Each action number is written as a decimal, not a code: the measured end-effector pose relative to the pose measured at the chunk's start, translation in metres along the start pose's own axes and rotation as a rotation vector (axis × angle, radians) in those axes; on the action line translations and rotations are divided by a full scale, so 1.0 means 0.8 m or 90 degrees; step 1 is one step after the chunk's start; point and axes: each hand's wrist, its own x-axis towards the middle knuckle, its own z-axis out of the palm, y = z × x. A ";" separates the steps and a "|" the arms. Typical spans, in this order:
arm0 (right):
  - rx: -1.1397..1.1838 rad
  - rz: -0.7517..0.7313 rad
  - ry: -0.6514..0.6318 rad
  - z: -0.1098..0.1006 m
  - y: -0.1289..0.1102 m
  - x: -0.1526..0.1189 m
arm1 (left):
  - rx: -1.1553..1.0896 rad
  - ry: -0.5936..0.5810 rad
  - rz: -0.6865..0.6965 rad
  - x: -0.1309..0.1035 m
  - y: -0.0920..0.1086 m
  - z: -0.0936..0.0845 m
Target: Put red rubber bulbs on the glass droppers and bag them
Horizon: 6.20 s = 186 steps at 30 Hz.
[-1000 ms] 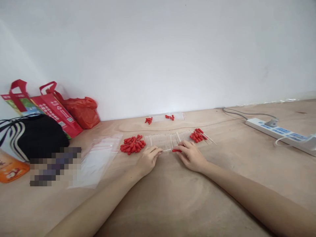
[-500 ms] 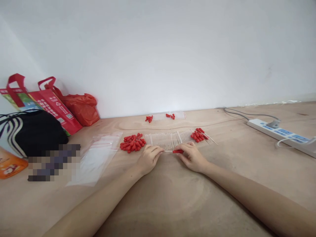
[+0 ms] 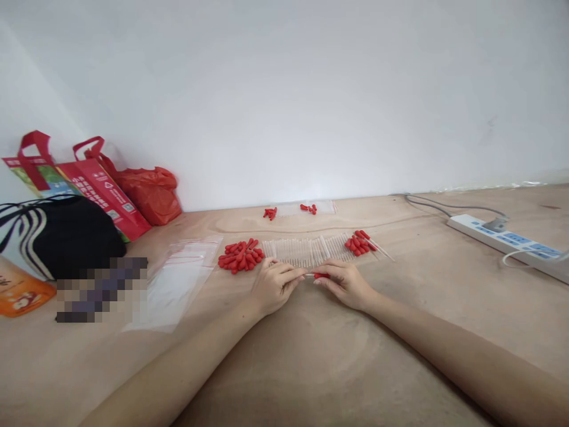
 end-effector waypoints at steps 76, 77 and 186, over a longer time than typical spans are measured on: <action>-0.229 -0.103 -0.061 -0.005 -0.007 -0.001 | 0.106 0.054 0.086 -0.005 0.018 -0.003; -0.227 -0.103 -0.055 -0.005 -0.007 -0.001 | 0.104 0.059 0.087 -0.005 0.018 -0.003; -0.267 0.096 -0.091 -0.024 0.007 -0.005 | 0.211 -0.212 -0.503 0.169 0.019 0.089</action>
